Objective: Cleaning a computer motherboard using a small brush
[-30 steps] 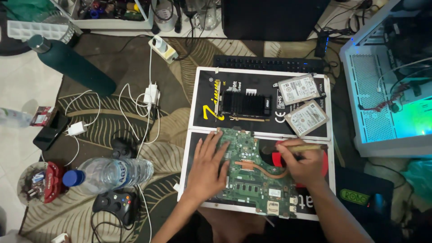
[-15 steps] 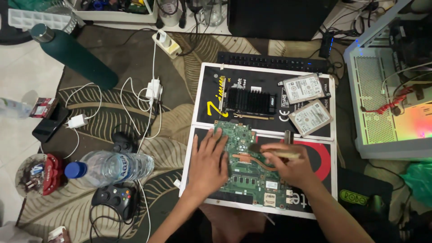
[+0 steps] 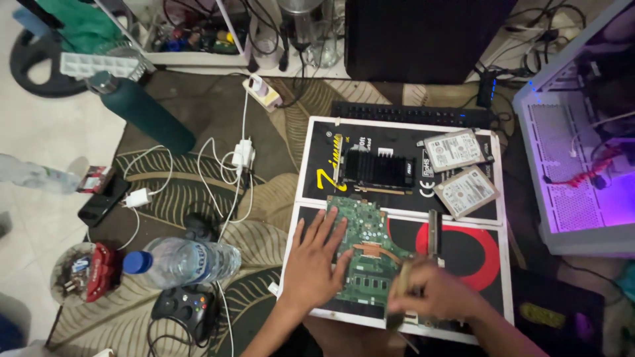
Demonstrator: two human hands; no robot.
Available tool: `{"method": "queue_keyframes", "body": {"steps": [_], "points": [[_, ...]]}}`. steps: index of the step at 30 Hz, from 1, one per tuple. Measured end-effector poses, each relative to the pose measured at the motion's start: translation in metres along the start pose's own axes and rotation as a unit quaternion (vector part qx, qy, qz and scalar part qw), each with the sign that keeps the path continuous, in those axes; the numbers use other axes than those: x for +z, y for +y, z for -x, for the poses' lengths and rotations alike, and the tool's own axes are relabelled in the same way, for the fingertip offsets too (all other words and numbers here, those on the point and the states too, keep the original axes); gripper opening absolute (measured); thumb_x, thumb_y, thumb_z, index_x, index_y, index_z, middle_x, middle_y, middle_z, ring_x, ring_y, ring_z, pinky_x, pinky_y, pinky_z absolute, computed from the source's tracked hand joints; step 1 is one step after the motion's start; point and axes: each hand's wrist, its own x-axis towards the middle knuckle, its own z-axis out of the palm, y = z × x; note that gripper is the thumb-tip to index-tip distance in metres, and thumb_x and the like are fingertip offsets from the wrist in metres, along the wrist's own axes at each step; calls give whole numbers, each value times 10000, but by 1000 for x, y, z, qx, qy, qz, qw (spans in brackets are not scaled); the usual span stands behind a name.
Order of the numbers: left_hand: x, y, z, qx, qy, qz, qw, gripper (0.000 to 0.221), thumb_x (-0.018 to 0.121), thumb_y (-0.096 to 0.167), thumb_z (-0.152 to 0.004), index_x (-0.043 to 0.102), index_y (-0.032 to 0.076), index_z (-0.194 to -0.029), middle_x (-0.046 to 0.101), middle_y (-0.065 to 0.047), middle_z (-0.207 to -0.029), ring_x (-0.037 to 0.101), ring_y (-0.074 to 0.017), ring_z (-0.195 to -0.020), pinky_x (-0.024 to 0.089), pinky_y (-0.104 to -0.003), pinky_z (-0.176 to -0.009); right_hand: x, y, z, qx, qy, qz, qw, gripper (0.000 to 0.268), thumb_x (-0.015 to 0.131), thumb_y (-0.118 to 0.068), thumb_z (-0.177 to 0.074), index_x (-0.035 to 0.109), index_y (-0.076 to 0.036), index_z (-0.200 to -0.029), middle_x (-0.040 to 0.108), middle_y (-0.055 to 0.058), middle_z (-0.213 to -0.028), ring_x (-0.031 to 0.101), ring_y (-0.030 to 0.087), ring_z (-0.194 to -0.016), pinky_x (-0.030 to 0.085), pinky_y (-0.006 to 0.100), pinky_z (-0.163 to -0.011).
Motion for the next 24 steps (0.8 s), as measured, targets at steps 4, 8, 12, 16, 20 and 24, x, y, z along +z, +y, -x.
{"method": "queue_keyframes", "body": {"steps": [4,8,12,16,20,24], "points": [[-2,1,-3,-1,-6,-6,1000,556,504,399,-1031,545,103,-1499,436,-126,-1636,388,-338,-1500,228,-558,-1214,14,-11,-9,-182,-6,99,978,231,872,-371,-838,760,-208,-719,821,-123,-765,742,72,-619,489,255,-781],[-3,5,-2,-17,-23,11,1000,568,451,423,-1060,534,81,-1507,404,-129,-1651,344,-339,-1526,191,-556,-1228,9,-10,-17,-208,221,88,949,178,830,-151,-800,690,-96,-704,790,37,-750,762,124,-595,624,246,-565],[-2,1,-3,-26,-41,23,999,582,453,436,-1057,521,88,-1518,399,-131,-1652,333,-337,-1532,168,-551,-1232,12,8,-11,-130,203,62,969,187,793,-228,-845,715,-140,-700,841,-14,-802,813,102,-699,507,374,-916],[0,-5,-2,-22,-33,39,998,583,457,442,-1062,533,69,-1503,434,-125,-1633,363,-315,-1520,180,-548,-1230,22,-27,-24,-163,60,-80,982,228,827,-68,-839,657,-12,-698,762,116,-790,758,215,-744,653,345,-738],[3,-11,0,-39,-44,82,995,494,429,305,-1067,563,63,-1476,461,-89,-1625,384,-269,-1520,194,-510,-1223,18,-55,-43,-185,0,109,977,217,757,-323,-917,733,-140,-802,781,-60,-834,741,115,-720,434,357,-945],[0,-17,-2,-45,-41,137,989,471,388,261,-1090,574,56,-1470,490,-105,-1603,388,-262,-1527,229,-473,-1219,25,-48,-59,-235,89,125,960,160,803,-263,-883,764,-116,-837,797,-14,-815,745,169,-747,556,329,-748]]}}
